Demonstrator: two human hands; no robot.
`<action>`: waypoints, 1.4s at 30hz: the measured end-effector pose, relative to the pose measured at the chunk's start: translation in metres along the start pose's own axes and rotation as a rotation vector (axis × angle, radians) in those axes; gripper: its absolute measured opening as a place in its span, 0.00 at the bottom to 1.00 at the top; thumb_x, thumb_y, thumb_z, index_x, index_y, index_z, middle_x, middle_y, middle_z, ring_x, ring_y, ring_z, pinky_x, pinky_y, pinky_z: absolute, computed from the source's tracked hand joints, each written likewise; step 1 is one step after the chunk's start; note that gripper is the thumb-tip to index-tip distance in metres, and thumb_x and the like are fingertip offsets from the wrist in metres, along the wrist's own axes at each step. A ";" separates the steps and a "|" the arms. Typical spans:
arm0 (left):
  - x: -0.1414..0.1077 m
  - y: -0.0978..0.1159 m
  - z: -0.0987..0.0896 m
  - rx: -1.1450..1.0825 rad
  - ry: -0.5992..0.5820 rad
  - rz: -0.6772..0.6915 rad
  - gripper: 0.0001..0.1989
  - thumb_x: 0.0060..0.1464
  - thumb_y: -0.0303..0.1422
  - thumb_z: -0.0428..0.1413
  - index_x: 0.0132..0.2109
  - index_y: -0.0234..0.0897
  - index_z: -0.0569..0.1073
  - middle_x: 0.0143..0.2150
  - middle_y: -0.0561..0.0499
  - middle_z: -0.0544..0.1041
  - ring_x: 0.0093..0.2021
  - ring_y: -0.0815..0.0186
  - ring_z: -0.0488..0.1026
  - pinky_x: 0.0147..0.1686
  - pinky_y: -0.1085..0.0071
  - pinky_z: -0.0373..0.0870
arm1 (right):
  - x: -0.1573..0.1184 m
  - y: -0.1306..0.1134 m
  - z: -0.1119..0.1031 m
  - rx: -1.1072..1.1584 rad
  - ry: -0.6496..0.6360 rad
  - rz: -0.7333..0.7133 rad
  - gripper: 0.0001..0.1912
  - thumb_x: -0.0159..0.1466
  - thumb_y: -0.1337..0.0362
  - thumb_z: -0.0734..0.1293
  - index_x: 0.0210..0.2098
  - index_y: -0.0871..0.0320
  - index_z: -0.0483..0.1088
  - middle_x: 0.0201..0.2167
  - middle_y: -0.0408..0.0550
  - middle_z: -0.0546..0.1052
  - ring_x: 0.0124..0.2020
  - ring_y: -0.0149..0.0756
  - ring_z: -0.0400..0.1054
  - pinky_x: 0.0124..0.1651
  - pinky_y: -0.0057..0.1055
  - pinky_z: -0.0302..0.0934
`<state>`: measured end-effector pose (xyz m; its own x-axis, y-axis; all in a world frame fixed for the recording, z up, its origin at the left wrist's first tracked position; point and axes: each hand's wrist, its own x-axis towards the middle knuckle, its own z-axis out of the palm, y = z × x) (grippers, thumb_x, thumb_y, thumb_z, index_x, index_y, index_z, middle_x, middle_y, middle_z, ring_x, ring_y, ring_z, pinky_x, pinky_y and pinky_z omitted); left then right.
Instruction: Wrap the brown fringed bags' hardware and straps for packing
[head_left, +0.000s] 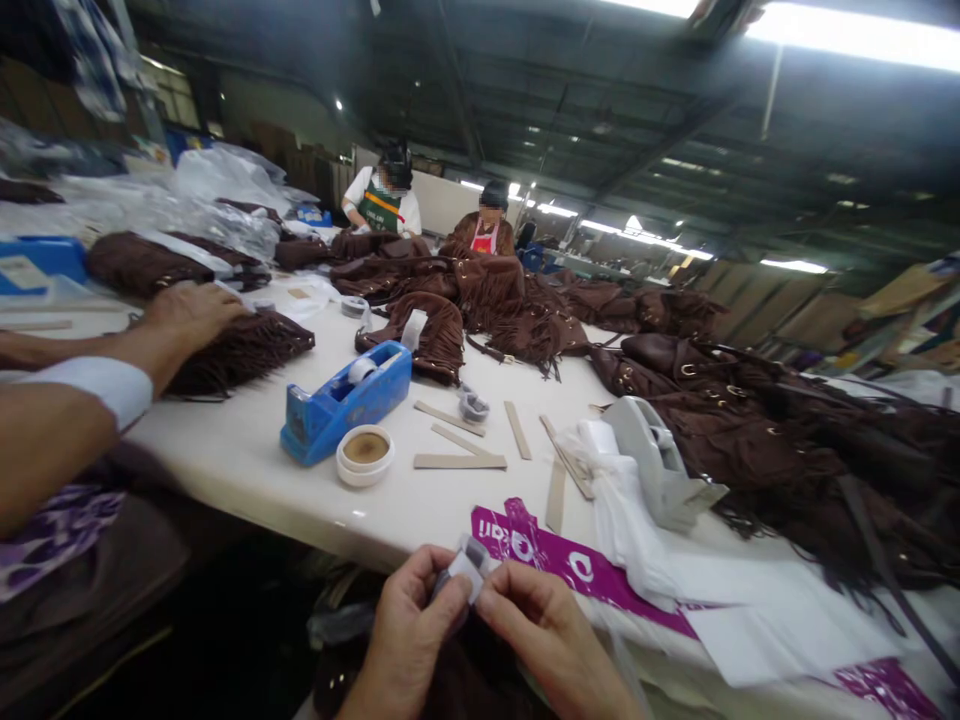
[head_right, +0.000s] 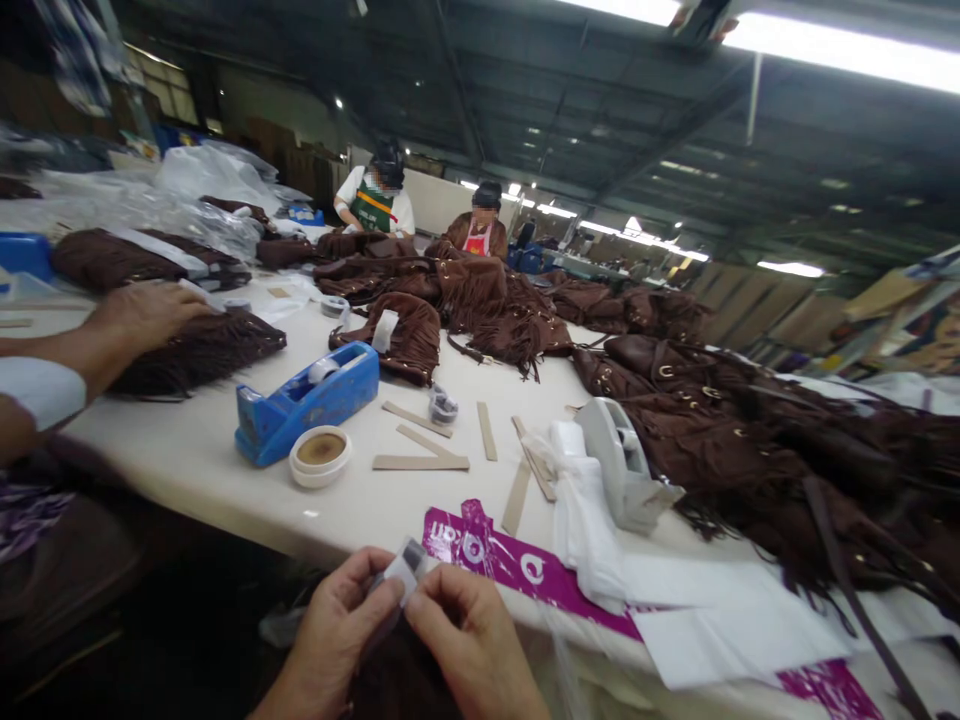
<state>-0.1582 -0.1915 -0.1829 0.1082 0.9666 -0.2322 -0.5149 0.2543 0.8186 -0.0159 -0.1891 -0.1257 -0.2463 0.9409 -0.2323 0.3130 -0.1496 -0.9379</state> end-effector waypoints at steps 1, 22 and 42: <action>0.000 0.001 0.000 -0.003 -0.009 -0.001 0.21 0.41 0.46 0.68 0.34 0.35 0.72 0.27 0.55 0.72 0.27 0.72 0.66 0.28 0.78 0.61 | 0.000 -0.001 0.001 -0.001 0.008 0.005 0.23 0.57 0.45 0.66 0.23 0.59 0.63 0.21 0.39 0.60 0.26 0.29 0.53 0.29 0.27 0.49; -0.013 0.008 0.002 0.048 -0.029 -0.009 0.19 0.50 0.47 0.62 0.31 0.36 0.67 0.26 0.56 0.69 0.26 0.72 0.63 0.28 0.77 0.60 | 0.002 0.001 0.001 0.029 -0.008 0.004 0.18 0.57 0.52 0.69 0.24 0.59 0.64 0.20 0.37 0.61 0.24 0.27 0.53 0.28 0.26 0.47; -0.030 0.016 0.014 0.400 -0.124 0.163 0.17 0.57 0.43 0.57 0.47 0.40 0.78 0.45 0.49 0.80 0.45 0.58 0.74 0.48 0.71 0.67 | -0.007 0.015 0.004 0.032 0.202 -0.052 0.13 0.56 0.60 0.70 0.25 0.56 0.61 0.21 0.35 0.60 0.25 0.29 0.53 0.28 0.26 0.49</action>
<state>-0.1580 -0.2159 -0.1560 0.1662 0.9853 -0.0387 -0.1668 0.0668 0.9837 -0.0137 -0.1990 -0.1392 -0.0712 0.9890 -0.1298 0.2745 -0.1057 -0.9558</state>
